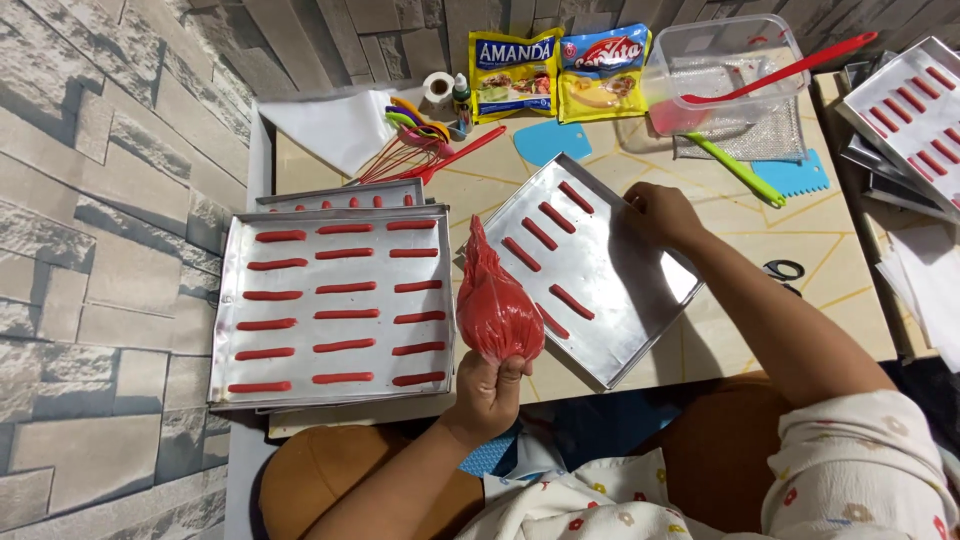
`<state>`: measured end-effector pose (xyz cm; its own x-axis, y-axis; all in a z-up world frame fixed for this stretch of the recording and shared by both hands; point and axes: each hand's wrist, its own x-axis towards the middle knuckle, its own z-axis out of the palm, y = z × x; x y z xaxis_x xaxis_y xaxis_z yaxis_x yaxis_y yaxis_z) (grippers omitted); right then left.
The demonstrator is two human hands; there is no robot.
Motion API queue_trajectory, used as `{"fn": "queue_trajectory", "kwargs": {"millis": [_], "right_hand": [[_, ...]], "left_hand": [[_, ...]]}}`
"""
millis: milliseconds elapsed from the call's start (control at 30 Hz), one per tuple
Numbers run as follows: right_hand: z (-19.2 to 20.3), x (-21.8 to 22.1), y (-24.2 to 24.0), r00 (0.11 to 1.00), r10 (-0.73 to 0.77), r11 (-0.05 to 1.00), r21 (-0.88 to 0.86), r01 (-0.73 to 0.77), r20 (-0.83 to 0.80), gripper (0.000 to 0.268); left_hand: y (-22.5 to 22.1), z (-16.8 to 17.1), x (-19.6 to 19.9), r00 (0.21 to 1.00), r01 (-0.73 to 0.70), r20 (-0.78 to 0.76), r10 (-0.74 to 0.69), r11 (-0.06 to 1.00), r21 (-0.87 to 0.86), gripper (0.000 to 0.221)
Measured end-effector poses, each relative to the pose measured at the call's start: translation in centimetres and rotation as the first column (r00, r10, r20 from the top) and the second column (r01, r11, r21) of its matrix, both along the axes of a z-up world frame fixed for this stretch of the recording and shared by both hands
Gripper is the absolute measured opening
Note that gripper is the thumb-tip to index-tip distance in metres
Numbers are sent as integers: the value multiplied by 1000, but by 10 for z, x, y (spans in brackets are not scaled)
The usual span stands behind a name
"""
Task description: Piping red batter into small strips on a metal tray using a pastry bag and then refining the shapes with a small scraper.
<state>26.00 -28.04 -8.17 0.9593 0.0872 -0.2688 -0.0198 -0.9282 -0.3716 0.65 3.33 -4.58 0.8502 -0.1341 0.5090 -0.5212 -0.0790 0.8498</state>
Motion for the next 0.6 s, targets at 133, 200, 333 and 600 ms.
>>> {"fn": "queue_trajectory", "kwargs": {"millis": [133,200,333,600], "right_hand": [[-24,18,8,986,14,1000,-15,-12,165,25],[-30,31,13,967,16,1000,-24,-10,253,24],[-39,39,21,938,-70,996,76,47,341,28],[47,-54,57,987,-19,937,347,-39,162,37]], "left_hand": [[-10,37,12,992,-41,112,54,993,-112,28],[-13,31,13,991,-21,131,35,994,-106,29],[-14,30,12,987,-14,157,24,998,-67,30],[-20,34,12,967,-21,253,30,999,-35,26]]}}
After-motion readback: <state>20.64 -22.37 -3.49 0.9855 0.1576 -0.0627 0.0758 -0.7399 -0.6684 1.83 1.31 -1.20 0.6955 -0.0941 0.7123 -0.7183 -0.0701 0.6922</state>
